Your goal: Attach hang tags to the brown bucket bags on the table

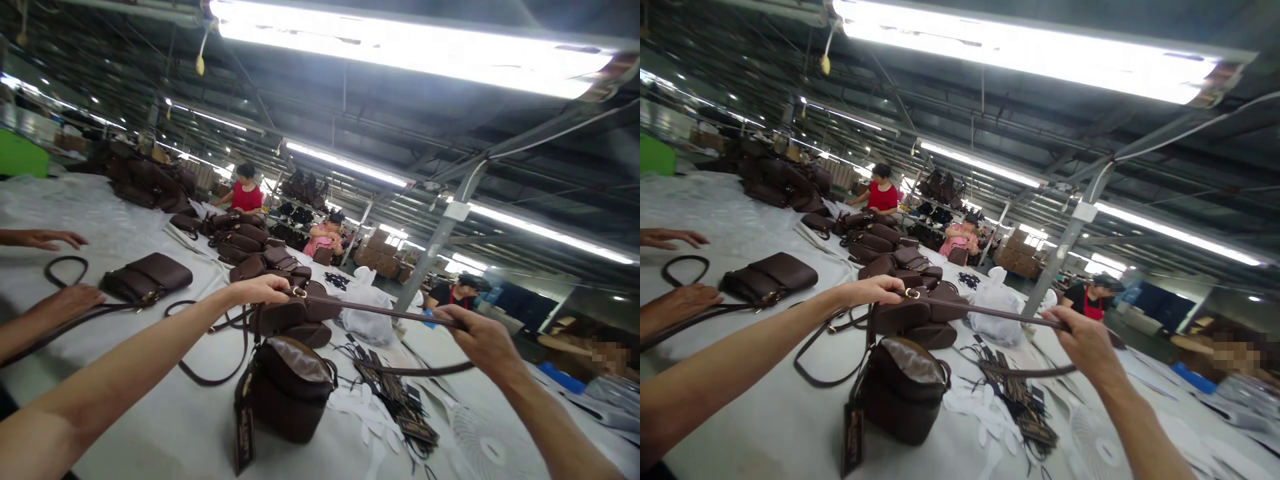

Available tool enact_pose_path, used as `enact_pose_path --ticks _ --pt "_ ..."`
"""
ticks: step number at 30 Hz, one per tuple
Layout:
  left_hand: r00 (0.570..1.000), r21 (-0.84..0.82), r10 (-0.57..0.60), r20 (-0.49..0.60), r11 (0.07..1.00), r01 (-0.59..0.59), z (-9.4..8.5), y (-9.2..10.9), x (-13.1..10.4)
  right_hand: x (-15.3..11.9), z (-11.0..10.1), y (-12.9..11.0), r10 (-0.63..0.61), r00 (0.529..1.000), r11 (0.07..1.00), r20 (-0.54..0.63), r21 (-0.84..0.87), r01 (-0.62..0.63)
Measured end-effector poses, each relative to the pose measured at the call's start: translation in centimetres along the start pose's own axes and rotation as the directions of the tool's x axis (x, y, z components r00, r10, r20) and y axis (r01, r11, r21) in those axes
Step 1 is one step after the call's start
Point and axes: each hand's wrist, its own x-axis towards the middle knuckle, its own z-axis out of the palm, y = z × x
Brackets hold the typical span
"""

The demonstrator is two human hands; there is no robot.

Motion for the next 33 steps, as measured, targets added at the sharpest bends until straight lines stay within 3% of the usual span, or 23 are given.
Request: enact_pose_path --ticks 2,4,6,8,10,13,15,17,20,24,27,28,30,32,33 --pt "1.0 0.088 0.008 -0.021 0.996 -0.006 0.5 -0.3 0.0 -0.7 -1.3 1.7 0.07 0.991 0.995 0.115 -0.076 -0.061" --pt "0.998 0.147 0.055 -0.017 0.988 -0.052 1.4 0.1 0.2 -2.1 -1.3 2.8 0.172 0.922 0.984 0.346 -0.095 -0.148" --pt "0.996 0.154 0.086 0.037 0.984 -0.091 2.3 0.8 0.6 -4.1 -0.1 2.7 0.271 0.769 0.954 0.579 -0.054 -0.296" --pt "0.993 0.068 0.075 0.091 0.994 -0.081 3.1 1.5 0.9 -6.1 1.8 1.2 0.293 0.637 0.876 0.713 0.067 -0.477" --pt "0.993 -0.078 0.066 0.099 0.995 -0.059 3.9 1.9 1.1 -7.5 4.2 -2.0 0.221 0.654 0.777 0.724 0.274 -0.566" --pt "0.997 -0.257 0.07 0.044 0.965 -0.056 4.8 1.9 1.2 -7.7 8.3 -8.4 0.107 0.783 0.633 0.613 0.565 -0.529" --pt "0.997 -0.324 0.082 0.003 0.943 -0.076 5.2 1.5 1.0 -6.9 10.8 -12.4 0.055 0.813 0.494 0.58 0.692 -0.527" --pt "0.993 -0.371 0.102 -0.054 0.921 -0.115 5.1 1.0 0.6 -6.2 12.7 -15.3 -0.008 0.791 0.334 0.612 0.747 -0.575" --pt "0.991 -0.316 0.103 -0.082 0.941 -0.124 4.5 0.5 -0.5 -5.4 14.5 -17.3 -0.048 0.73 0.161 0.682 0.727 -0.668" --pt "0.988 -0.126 0.152 -0.002 0.98 -0.151 5.2 0.7 -1.3 -4.0 15.4 -18.2 -0.051 0.717 0.157 0.695 0.715 -0.682" --pt "0.988 -0.328 0.142 -0.067 0.932 -0.157 7.2 0.5 -0.4 -3.5 16.0 -19.6 -0.051 0.668 0.156 0.742 0.667 -0.729" --pt "0.991 -0.47 0.093 -0.099 0.873 -0.129 7.6 0.2 0.1 -3.6 16.1 -19.9 -0.047 0.663 0.154 0.747 0.661 -0.734" --pt "0.979 -0.776 -0.086 -0.184 0.625 -0.09 7.3 -0.6 1.1 -4.5 16.2 -19.8 -0.044 0.663 0.185 0.747 0.658 -0.73" --pt "0.915 -0.922 -0.289 -0.281 0.345 -0.174 5.3 -1.7 1.6 -6.2 15.8 -18.3 -0.07 0.65 0.283 0.757 0.639 -0.715" --pt "0.874 -0.935 -0.365 -0.32 0.272 -0.228 3.8 -2.5 1.6 -7.1 15.4 -17.0 -0.072 0.636 0.345 0.768 0.618 -0.707"
